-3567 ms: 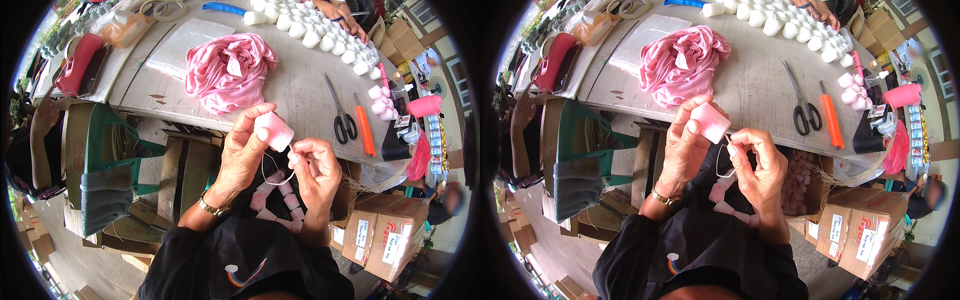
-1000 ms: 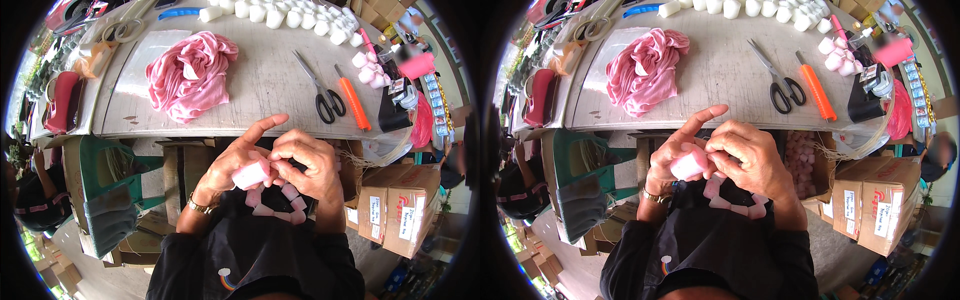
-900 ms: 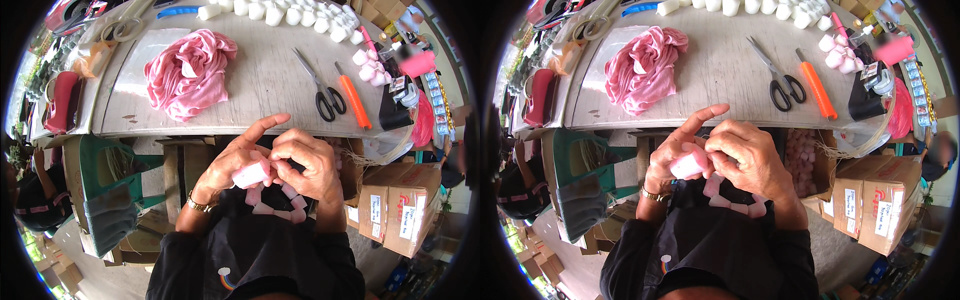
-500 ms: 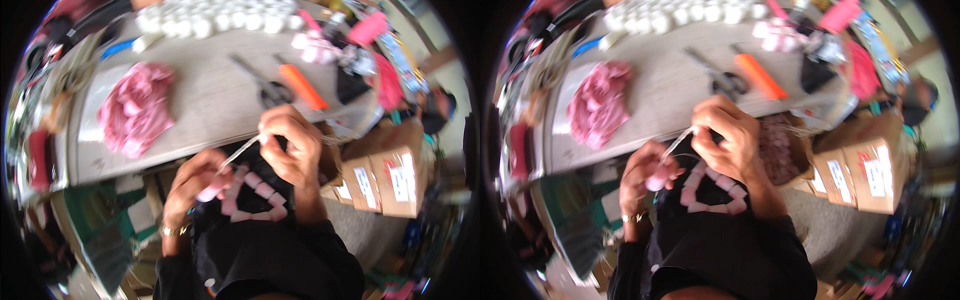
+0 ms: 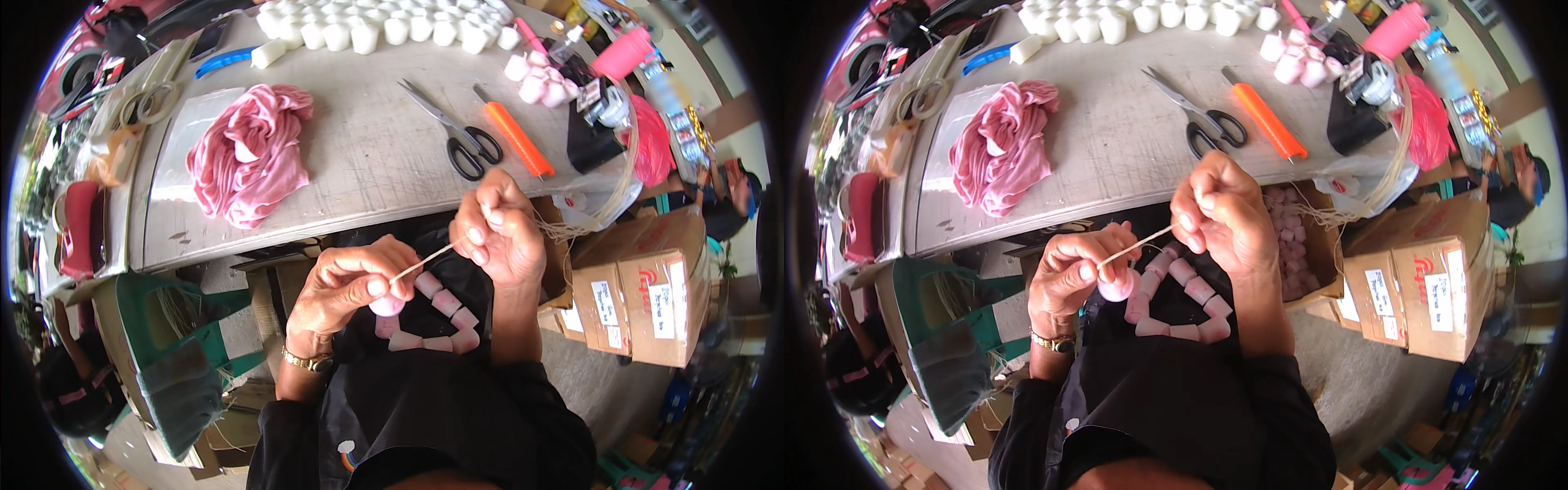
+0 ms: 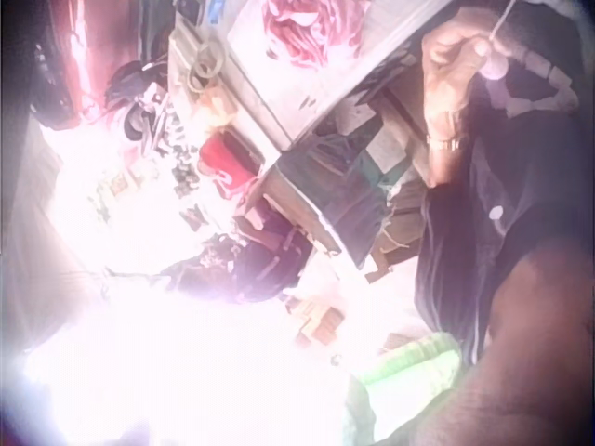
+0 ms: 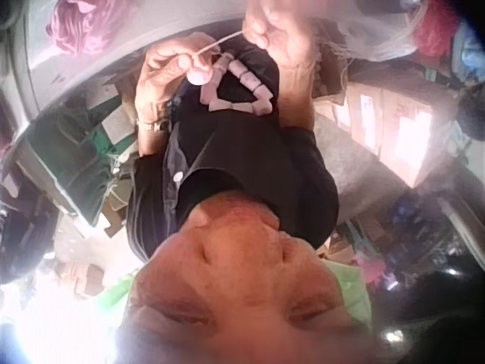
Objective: The person wraps small white cylindrical objects with pink fabric, ties them with string, and trims the excess using scissors. The finished items are placed into a cardboard box. The person repeats this process for multiple items.
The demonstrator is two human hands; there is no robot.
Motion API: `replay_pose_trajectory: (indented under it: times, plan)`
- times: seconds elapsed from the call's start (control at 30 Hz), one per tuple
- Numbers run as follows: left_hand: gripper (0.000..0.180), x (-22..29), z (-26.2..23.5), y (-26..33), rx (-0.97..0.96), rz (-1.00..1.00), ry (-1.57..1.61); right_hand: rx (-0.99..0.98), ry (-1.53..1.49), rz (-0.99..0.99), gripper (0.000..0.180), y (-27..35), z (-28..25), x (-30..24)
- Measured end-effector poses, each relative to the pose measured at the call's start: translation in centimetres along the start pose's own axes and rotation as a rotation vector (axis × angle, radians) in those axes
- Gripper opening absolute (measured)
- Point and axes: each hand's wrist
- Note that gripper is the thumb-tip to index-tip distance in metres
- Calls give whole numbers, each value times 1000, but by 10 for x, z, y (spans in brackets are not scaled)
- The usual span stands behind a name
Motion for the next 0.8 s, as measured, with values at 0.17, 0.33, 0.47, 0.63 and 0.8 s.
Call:
replay_pose_trajectory:
  times: [0.17, 0.33, 0.47, 0.63, 0.8]
  plan:
    - [27, -2, 3, -1, 198, -93, 303, 53, 293, 47, 7, 11, 18, 8]
    - [25, -14, 7, -3, 401, -355, -308, 128, 615, 44, 8, 21, 51, 19]
    - [15, -19, 3, 1, 68, -45, -839, 114, 546, -123, 6, 16, 50, 16]
    - [17, -24, -2, 10, 158, -103, -528, 132, 484, -146, 9, 9, 32, 26]
    - [12, -29, 2, 14, 367, -320, -219, 210, 593, -126, 19, 23, 27, 45]
Point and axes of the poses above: each hand's wrist, its own y-axis away from the middle knuckle, its own z-axis out of the palm, x = y × z, and after that the axes turned 4 degrees about z, right-handed
